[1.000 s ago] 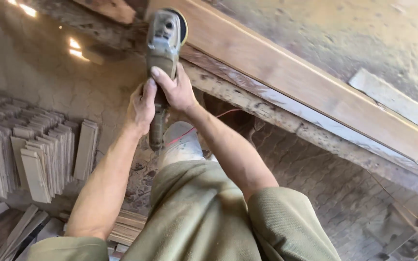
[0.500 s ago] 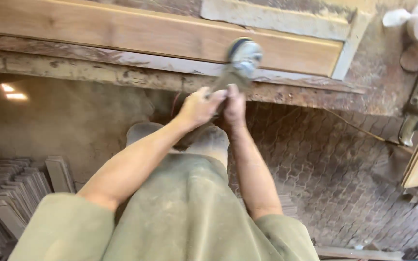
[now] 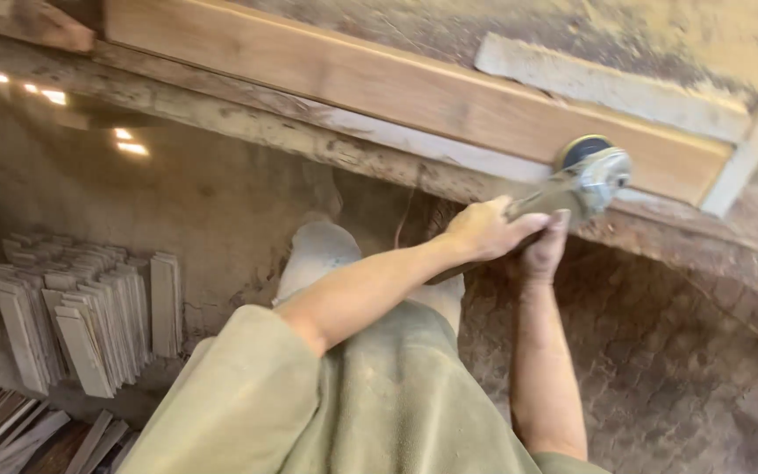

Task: Sanding a wooden board using a power sander and then applying wood filler or glue to cracks in the wood.

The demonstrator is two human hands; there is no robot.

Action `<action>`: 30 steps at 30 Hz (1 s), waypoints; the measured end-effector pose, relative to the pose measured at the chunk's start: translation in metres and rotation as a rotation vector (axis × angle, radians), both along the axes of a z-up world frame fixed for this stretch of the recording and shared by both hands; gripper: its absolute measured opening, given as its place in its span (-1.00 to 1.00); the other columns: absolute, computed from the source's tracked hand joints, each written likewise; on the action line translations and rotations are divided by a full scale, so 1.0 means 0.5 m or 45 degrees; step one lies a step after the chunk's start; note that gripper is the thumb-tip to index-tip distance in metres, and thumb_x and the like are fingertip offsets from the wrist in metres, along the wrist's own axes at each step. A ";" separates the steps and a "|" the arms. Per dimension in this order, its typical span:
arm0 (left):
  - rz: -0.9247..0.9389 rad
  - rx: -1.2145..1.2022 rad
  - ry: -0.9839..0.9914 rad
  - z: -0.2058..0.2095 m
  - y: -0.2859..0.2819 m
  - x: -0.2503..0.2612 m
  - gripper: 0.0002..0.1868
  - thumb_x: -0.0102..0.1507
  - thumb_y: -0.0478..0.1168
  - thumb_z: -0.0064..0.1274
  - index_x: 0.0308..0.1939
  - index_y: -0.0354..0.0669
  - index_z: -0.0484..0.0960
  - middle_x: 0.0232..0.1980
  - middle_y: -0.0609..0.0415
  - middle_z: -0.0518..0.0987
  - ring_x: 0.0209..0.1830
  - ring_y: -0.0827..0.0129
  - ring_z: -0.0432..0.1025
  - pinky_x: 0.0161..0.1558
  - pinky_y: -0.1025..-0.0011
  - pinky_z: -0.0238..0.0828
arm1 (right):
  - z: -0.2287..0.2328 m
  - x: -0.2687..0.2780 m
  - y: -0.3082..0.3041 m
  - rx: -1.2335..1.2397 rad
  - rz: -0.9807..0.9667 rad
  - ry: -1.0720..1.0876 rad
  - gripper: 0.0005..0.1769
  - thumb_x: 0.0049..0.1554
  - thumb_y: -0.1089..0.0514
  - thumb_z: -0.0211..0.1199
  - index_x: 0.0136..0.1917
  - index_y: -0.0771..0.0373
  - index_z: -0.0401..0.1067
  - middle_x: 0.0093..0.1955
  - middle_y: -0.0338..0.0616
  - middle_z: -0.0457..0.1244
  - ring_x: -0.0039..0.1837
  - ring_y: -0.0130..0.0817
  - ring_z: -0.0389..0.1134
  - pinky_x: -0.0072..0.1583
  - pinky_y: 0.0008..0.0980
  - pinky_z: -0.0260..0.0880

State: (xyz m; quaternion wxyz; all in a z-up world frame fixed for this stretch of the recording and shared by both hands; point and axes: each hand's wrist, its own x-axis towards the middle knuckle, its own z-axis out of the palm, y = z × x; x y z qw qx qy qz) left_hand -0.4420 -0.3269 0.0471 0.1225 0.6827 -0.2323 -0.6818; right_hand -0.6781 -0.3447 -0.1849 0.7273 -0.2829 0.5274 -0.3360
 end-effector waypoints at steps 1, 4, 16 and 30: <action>0.035 -0.002 -0.025 -0.008 0.038 0.049 -0.02 0.05 0.57 -0.25 0.30 0.03 0.50 0.30 -0.13 0.58 0.39 0.05 0.42 0.38 0.14 0.36 | 0.100 0.136 0.018 -0.002 0.035 -0.025 -0.18 0.33 -0.46 -0.19 0.53 0.20 0.13 0.43 -0.15 0.17 0.42 -0.25 0.27 0.59 -0.14 0.10; 0.154 0.014 -0.092 -0.029 0.178 0.215 0.07 0.01 0.66 -0.26 0.30 0.00 0.48 0.26 -0.11 0.60 0.36 0.08 0.44 0.37 0.12 0.38 | 0.335 0.453 0.131 -0.111 0.125 0.132 -0.34 0.26 -0.36 -0.05 0.02 0.31 0.44 -0.13 -0.12 0.33 -0.11 -0.34 0.36 0.13 -0.34 0.49; 0.955 -0.097 -0.544 -0.070 0.606 0.707 -0.29 0.23 0.29 -0.05 0.03 -0.32 0.65 -0.08 -0.45 0.65 0.12 -0.23 0.53 0.11 -0.08 0.43 | 0.189 1.026 0.475 -0.279 0.898 0.046 -0.74 0.29 0.06 0.28 0.18 0.22 0.49 0.04 -0.10 0.41 0.06 -0.41 0.37 0.20 -0.31 0.38; 0.516 -0.021 -0.031 -0.084 0.554 0.720 -0.10 0.11 0.56 -0.07 0.12 -0.13 0.61 0.05 -0.26 0.68 0.18 -0.13 0.53 0.17 0.00 0.49 | 0.286 0.970 0.422 0.119 0.448 0.792 -0.61 0.06 0.03 0.19 -0.16 0.43 0.62 -0.31 0.27 0.36 -0.20 -0.26 0.25 -0.05 -0.12 0.32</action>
